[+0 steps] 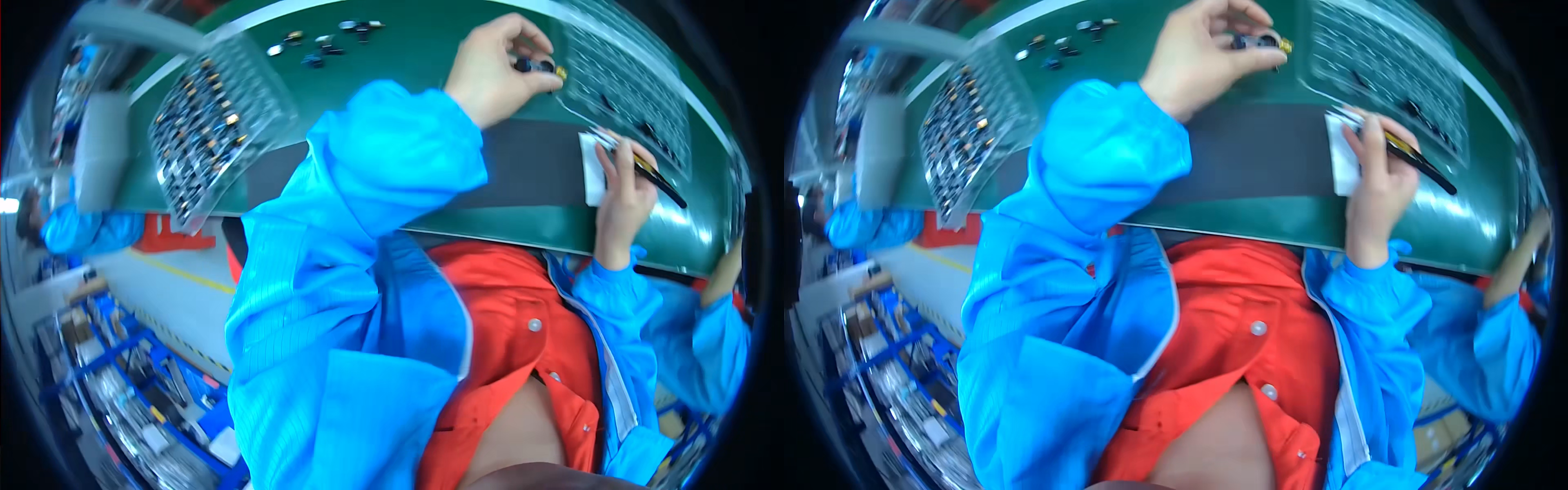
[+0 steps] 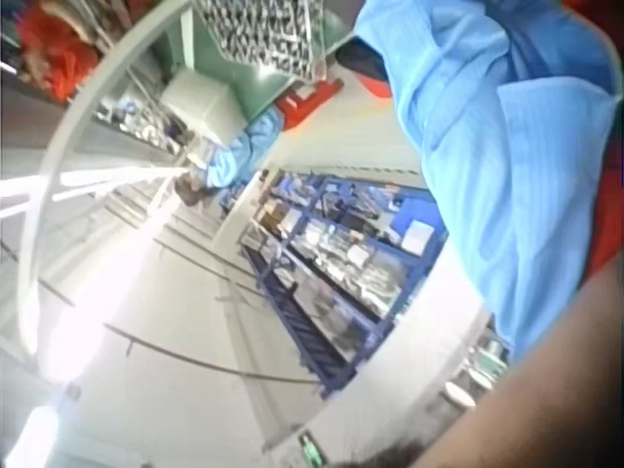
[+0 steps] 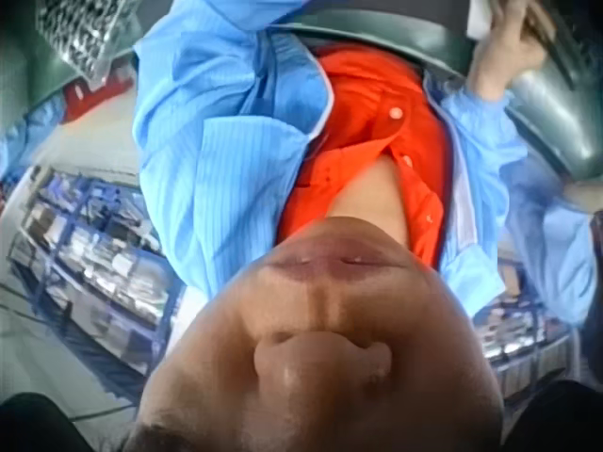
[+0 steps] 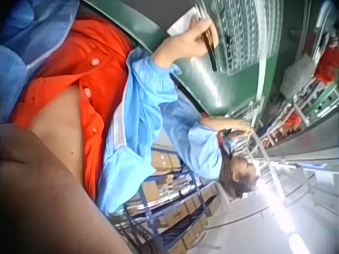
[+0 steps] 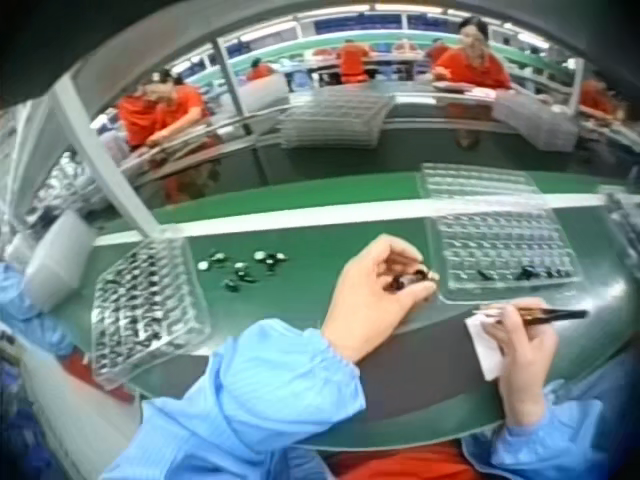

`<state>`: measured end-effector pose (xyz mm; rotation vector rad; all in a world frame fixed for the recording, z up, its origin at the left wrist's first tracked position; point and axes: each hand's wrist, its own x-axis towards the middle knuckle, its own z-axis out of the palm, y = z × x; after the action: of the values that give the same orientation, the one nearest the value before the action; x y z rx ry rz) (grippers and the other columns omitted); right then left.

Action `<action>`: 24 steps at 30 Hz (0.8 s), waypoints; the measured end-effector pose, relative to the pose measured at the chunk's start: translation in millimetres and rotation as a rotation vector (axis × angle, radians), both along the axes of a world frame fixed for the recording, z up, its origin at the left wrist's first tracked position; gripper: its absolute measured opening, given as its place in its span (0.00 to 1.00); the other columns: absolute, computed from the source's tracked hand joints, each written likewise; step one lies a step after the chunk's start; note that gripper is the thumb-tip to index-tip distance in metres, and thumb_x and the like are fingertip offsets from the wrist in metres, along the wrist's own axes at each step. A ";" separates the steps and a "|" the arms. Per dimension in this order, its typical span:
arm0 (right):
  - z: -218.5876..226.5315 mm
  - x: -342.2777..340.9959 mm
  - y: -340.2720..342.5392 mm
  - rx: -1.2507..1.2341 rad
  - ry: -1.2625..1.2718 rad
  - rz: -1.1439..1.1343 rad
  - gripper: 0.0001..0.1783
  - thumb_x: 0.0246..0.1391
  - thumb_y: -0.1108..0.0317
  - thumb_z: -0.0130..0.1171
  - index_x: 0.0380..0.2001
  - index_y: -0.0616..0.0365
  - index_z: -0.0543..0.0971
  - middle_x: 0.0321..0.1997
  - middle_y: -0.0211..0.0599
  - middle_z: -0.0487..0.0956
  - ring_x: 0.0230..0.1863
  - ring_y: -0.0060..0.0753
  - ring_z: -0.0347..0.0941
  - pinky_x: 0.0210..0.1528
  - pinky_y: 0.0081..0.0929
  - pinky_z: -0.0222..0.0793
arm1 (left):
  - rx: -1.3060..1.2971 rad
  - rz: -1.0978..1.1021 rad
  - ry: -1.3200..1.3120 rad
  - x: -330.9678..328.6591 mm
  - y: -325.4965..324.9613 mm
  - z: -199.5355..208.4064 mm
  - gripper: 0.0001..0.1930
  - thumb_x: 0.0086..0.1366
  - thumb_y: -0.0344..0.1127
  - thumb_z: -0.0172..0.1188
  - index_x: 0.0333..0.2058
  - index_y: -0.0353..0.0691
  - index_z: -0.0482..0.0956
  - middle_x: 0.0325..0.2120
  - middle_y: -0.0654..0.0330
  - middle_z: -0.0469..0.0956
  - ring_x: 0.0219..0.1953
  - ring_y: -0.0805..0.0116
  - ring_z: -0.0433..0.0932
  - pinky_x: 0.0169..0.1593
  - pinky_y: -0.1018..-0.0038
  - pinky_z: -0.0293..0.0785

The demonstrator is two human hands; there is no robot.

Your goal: Sorting and placing small electronic components into a tray on a production line.

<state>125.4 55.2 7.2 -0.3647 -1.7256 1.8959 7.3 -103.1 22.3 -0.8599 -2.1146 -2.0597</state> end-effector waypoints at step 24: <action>-4.9 -13.5 -11.9 0.206 -0.174 0.011 0.09 0.47 0.65 0.57 0.27 0.60 0.73 0.24 0.30 0.74 0.27 0.19 0.69 0.29 0.20 0.66 | -1.014 0.635 0.056 -195.7 -465.7 -23.2 0.08 0.53 0.30 0.57 0.32 0.33 0.76 0.29 0.55 0.77 0.33 0.68 0.75 0.40 0.74 0.69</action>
<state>111.8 43.3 2.3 -0.4517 -2.0194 1.7166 -188.4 -568.8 -0.9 -0.1732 -2.8463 -0.6092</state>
